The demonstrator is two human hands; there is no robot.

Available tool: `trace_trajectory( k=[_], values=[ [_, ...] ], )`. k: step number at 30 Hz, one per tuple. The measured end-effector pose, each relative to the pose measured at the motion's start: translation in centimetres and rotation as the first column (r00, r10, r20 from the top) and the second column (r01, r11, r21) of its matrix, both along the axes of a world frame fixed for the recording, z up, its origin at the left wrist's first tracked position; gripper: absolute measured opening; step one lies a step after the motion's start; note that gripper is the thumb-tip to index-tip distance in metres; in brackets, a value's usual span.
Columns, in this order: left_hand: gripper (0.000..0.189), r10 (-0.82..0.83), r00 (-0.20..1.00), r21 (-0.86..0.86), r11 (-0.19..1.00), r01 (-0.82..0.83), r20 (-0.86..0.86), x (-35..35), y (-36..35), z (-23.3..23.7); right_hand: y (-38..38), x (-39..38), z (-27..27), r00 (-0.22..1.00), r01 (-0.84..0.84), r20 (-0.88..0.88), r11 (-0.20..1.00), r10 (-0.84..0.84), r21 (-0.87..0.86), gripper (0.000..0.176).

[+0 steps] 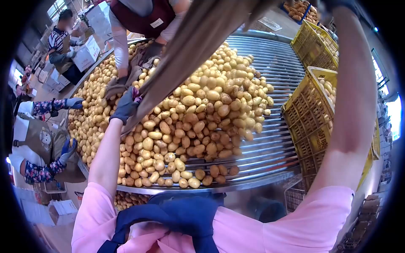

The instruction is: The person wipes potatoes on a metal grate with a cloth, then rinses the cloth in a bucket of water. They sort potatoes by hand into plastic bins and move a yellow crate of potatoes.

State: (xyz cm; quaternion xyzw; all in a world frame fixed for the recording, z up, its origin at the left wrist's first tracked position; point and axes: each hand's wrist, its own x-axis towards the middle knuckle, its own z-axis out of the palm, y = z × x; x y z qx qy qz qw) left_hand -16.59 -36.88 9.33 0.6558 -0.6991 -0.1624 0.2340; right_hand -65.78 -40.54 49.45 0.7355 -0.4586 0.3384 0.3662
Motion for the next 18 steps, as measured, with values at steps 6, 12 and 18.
trace_trajectory(
  k=[6, 12, 18],
  values=[
    [0.031, -0.246, 0.966, -0.287, 0.922, 0.258, 0.077, 3.4, -0.2, 0.9, 5.0, -10.1, -2.6, 0.979, 0.205, -0.005, 0.979, -0.205, 0.011, 0.028],
    [0.008, 0.041, 0.961, -0.331, 0.934, -0.134, -0.274, 6.6, -1.6, 9.6, 1.8, -16.8, -9.4, 0.978, 0.069, 0.159, 0.934, -0.132, 0.351, 0.028],
    [0.016, 0.168, 0.949, -0.664, 0.681, -0.308, -0.269, 12.3, -0.4, 22.7, 0.6, -23.4, -10.1, 0.908, -0.070, 0.417, 0.961, -0.049, 0.266, 0.038]
  ],
)
